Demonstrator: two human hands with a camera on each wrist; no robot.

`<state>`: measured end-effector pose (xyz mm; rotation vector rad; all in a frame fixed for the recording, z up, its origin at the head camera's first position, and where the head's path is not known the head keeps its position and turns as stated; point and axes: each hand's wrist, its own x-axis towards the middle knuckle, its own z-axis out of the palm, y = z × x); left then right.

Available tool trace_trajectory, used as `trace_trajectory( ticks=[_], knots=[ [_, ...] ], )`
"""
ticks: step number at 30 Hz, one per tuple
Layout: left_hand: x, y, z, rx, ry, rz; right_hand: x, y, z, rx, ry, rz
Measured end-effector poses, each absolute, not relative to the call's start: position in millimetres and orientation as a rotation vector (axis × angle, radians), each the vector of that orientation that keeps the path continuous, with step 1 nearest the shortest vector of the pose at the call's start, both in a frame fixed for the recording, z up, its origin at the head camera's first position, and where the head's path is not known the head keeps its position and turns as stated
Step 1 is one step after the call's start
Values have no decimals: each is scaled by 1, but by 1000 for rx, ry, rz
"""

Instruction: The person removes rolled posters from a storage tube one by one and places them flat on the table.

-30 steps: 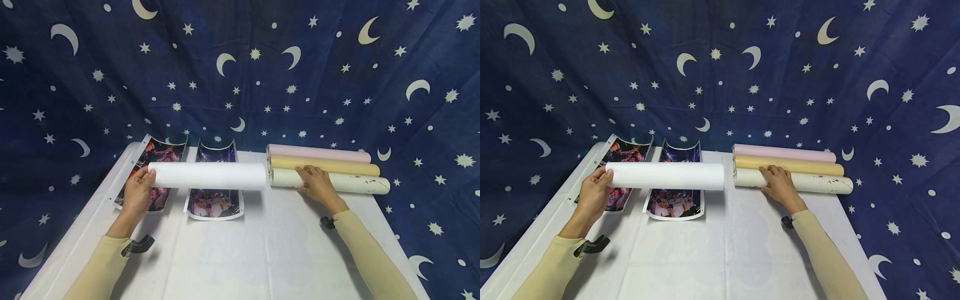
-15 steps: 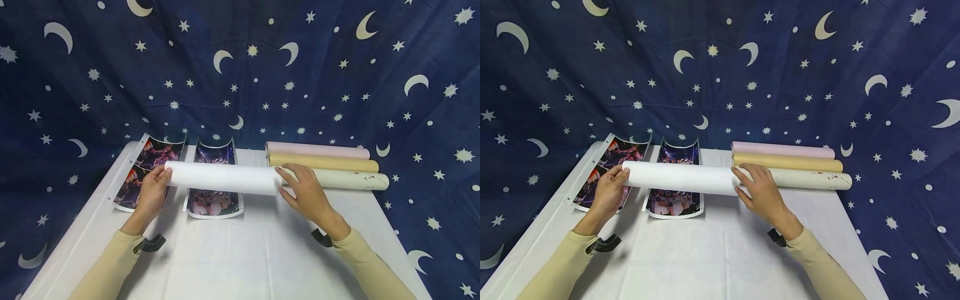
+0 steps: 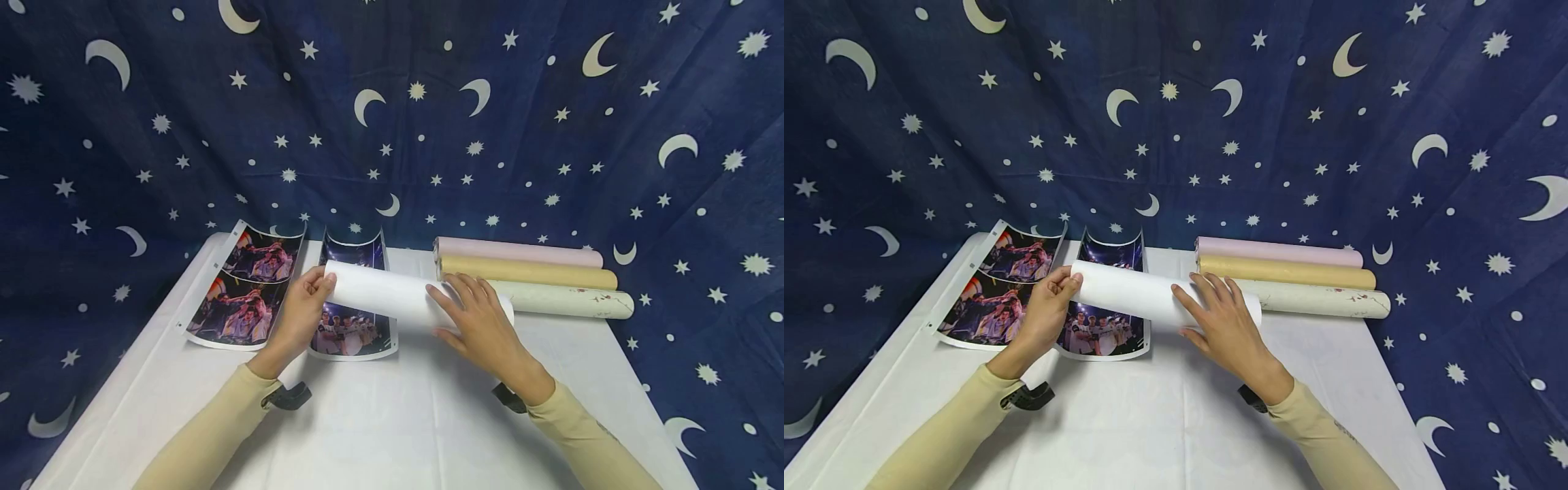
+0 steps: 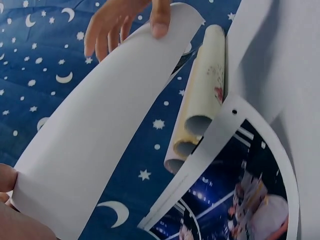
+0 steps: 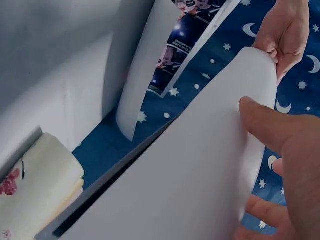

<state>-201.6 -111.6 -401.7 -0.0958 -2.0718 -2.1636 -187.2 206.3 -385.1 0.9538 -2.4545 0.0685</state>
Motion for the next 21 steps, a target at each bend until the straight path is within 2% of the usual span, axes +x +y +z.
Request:
trace_trajectory(
  ticks=[11,21],
  knots=[
    [-199,-99,-399,-60,-2070,-2190,-193,217,-398,949,-2406,155],
    [-194,-98,-388,-262,-1671,-2183,-196,225,-400,808,-2420,624]
  ],
)
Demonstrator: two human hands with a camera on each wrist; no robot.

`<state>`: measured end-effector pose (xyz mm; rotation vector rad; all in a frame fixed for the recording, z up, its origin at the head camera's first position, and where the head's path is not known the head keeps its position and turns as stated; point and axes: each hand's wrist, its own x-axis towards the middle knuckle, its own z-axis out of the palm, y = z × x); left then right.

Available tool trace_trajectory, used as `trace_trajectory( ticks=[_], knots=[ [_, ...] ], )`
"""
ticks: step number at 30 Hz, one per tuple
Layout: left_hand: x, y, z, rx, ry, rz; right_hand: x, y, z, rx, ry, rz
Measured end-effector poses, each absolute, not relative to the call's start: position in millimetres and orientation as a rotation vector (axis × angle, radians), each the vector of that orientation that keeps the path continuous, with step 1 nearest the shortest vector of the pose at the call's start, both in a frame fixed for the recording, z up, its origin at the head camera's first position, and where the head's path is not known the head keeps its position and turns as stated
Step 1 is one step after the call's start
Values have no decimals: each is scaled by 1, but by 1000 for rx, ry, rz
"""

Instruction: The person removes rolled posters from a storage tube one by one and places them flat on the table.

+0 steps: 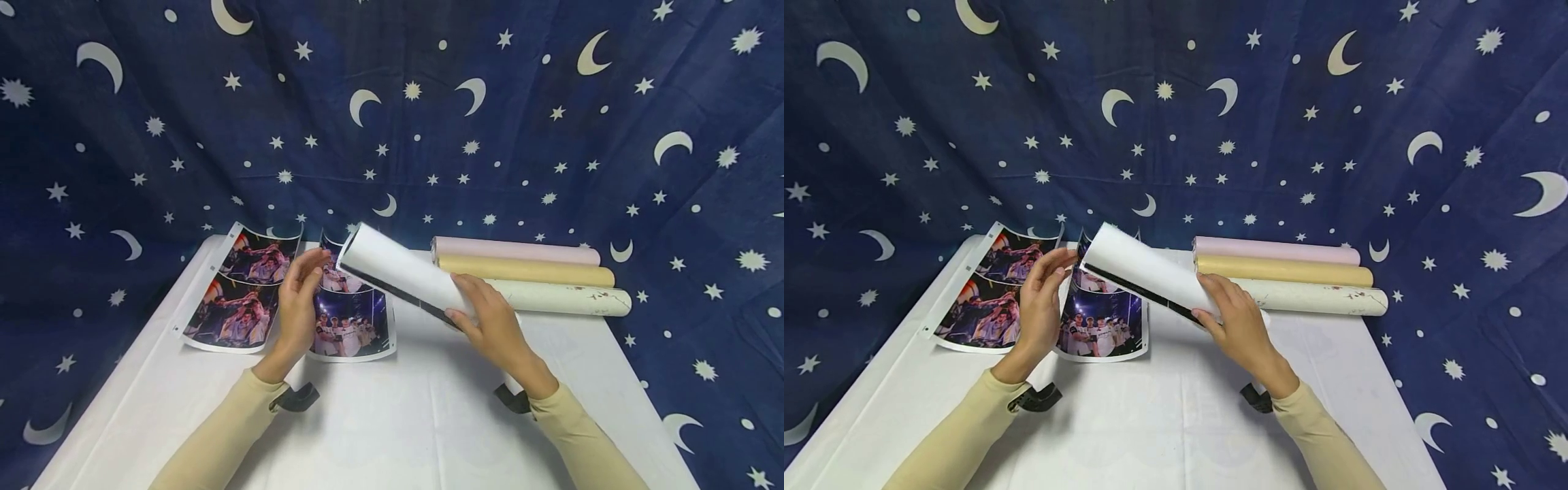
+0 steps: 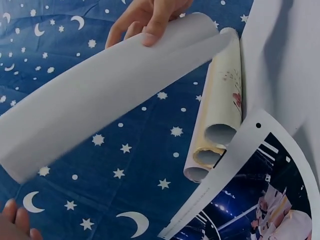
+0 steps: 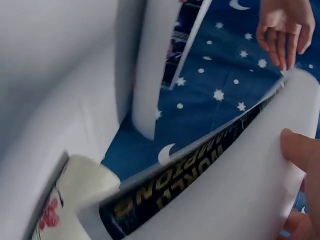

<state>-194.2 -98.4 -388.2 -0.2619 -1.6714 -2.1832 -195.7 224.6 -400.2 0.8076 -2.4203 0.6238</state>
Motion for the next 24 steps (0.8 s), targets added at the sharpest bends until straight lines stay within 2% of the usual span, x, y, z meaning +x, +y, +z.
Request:
trace_trajectory(
  ticks=[11,17,24],
  knots=[
    [-183,-64,-397,-414,-1952,-2334,-189,197,-403,639,-2476,1366],
    [-182,-40,-411,-449,-2118,-2368,-187,179,-408,635,-2480,1400],
    [-185,-34,-418,-419,-2031,-2402,-185,171,-407,626,-2486,1476]
  ],
)
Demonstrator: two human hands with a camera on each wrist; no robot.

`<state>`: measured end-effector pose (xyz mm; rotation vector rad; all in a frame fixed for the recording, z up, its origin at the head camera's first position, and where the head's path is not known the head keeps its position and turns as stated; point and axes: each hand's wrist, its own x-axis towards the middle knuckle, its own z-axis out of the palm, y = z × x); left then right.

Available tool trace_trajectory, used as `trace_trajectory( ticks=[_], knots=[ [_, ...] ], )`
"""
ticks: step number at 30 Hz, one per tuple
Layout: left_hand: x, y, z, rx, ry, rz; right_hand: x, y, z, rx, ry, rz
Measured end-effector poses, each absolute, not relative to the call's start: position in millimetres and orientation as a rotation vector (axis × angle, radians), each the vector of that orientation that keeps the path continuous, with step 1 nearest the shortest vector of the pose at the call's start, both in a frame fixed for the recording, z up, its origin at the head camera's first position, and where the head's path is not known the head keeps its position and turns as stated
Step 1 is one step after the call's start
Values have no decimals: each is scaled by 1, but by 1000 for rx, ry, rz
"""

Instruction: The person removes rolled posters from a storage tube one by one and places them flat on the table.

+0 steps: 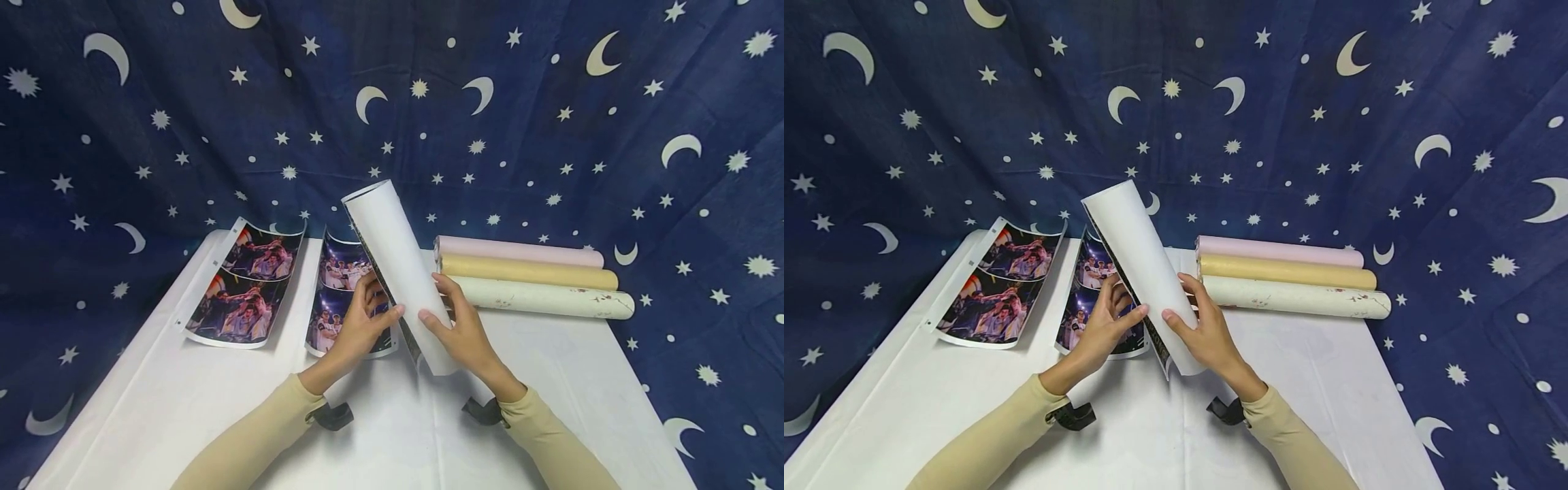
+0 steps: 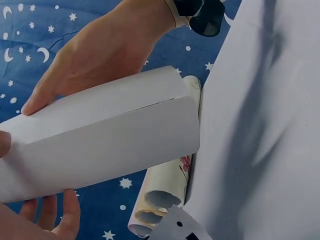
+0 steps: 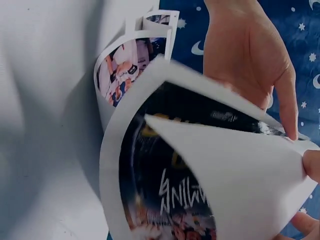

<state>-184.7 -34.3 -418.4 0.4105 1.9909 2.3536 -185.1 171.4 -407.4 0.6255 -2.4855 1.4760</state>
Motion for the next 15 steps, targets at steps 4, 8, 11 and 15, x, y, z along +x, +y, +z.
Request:
trace_trajectory(
  ticks=[4,8,11,15],
  knots=[
    [-185,-37,-419,366,1923,2400,-186,174,-408,600,-2491,1508],
    [-184,-41,-417,281,1913,2410,-188,178,-408,611,-2476,1404],
    [-185,-45,-417,272,1908,2411,-189,181,-409,677,-2423,1256],
    [-186,-47,-416,304,1877,2417,-191,184,-414,751,-2329,1085]
  ],
)
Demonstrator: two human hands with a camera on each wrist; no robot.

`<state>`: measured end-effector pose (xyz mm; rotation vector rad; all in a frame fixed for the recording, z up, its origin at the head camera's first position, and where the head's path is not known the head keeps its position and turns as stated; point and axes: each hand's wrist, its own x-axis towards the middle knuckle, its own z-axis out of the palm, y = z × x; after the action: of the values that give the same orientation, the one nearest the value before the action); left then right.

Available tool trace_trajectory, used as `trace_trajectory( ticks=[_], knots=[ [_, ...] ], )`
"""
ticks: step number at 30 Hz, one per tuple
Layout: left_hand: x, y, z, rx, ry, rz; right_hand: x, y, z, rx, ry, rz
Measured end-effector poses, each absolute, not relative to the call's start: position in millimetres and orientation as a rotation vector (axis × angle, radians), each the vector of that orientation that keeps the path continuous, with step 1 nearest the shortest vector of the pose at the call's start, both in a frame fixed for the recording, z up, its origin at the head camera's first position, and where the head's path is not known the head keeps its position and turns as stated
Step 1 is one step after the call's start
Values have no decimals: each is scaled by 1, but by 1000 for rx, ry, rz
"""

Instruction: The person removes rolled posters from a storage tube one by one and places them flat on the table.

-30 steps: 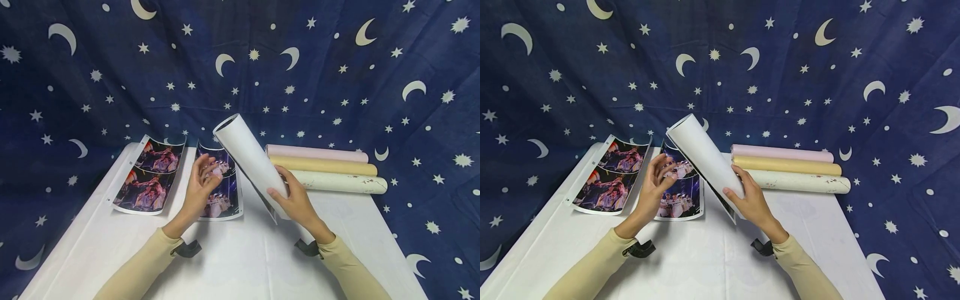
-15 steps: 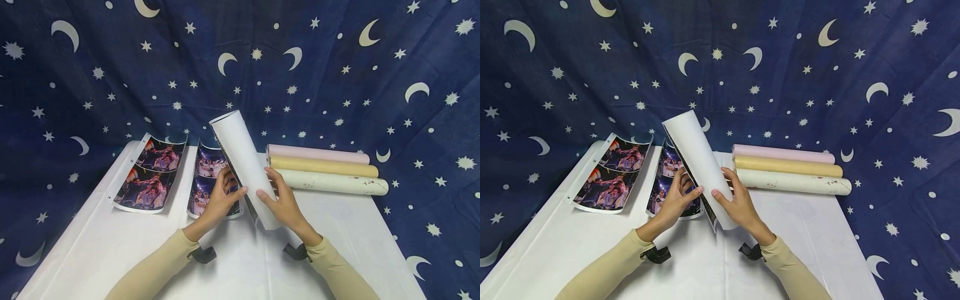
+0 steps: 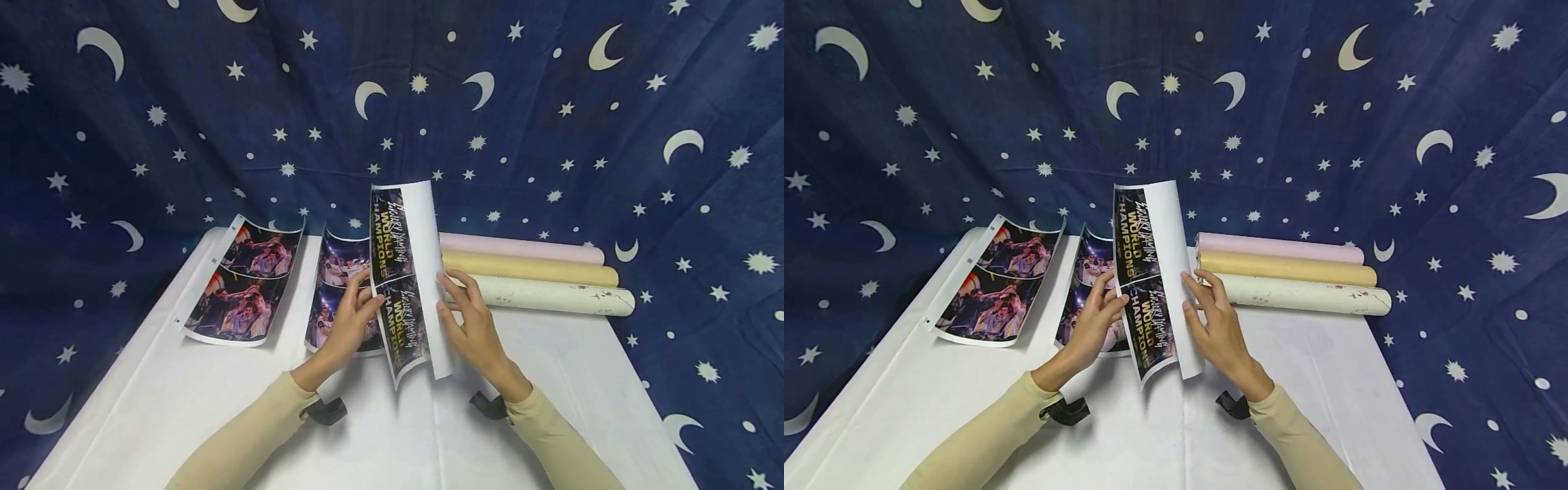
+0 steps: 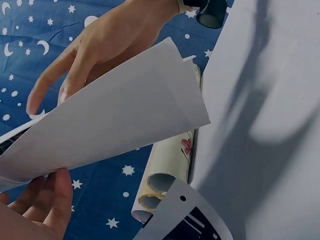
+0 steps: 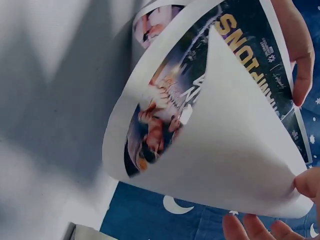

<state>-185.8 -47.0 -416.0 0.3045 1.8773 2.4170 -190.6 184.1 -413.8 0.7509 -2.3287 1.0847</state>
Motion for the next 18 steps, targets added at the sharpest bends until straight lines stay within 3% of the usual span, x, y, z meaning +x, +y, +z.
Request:
trace_trajectory(
  ticks=[18],
  knots=[
    [-190,-72,-415,342,2180,2228,-193,200,-412,470,-2350,1143]
  ],
)
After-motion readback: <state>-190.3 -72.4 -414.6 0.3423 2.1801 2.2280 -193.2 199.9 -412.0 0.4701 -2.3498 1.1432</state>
